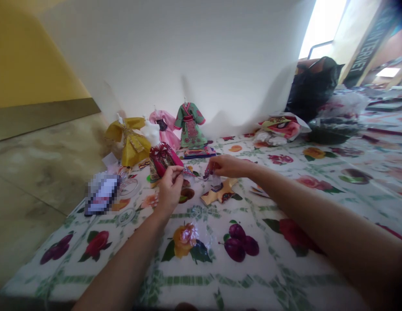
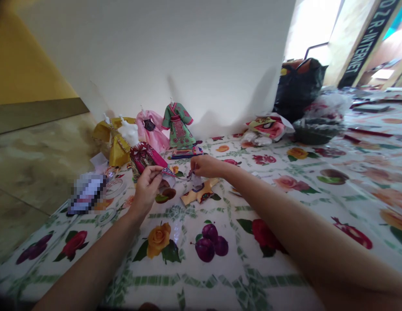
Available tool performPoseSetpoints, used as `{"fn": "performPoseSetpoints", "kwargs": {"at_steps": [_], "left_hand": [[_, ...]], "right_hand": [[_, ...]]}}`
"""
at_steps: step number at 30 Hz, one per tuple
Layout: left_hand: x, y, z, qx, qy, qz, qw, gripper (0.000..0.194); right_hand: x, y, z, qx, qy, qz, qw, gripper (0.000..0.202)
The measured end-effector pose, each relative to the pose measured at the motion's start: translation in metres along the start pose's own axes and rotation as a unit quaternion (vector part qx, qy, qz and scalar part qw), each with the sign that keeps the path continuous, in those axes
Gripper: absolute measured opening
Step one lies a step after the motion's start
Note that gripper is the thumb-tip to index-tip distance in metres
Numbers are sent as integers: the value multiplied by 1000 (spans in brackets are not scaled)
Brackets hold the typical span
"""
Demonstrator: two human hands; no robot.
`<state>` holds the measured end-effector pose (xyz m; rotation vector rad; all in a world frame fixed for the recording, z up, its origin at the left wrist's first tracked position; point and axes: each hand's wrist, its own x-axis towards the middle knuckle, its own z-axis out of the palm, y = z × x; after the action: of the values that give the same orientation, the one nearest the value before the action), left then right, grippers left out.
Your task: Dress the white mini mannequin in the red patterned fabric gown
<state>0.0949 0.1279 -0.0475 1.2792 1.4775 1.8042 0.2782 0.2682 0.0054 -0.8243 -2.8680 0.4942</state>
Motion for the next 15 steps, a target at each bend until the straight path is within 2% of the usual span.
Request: {"fn": "performPoseSetpoints", "kwargs": {"at_steps": [4, 8, 11, 15], "left_hand": [[0, 1, 0, 1, -2, 4, 1000, 19], [2, -1, -1, 5, 5, 16, 1000, 17], [3, -4, -4, 8, 12, 31, 999, 16], [2, -5, -4, 31, 9, 39, 999, 18]], "right_hand": [[-5, 13, -22, 38, 12, 13, 999, 23], [-11, 23, -36, 74, 51, 43, 995, 22], [-16, 23, -44, 100, 74, 51, 991, 19], [-22, 18, -52, 193, 65, 26, 979, 18]]}}
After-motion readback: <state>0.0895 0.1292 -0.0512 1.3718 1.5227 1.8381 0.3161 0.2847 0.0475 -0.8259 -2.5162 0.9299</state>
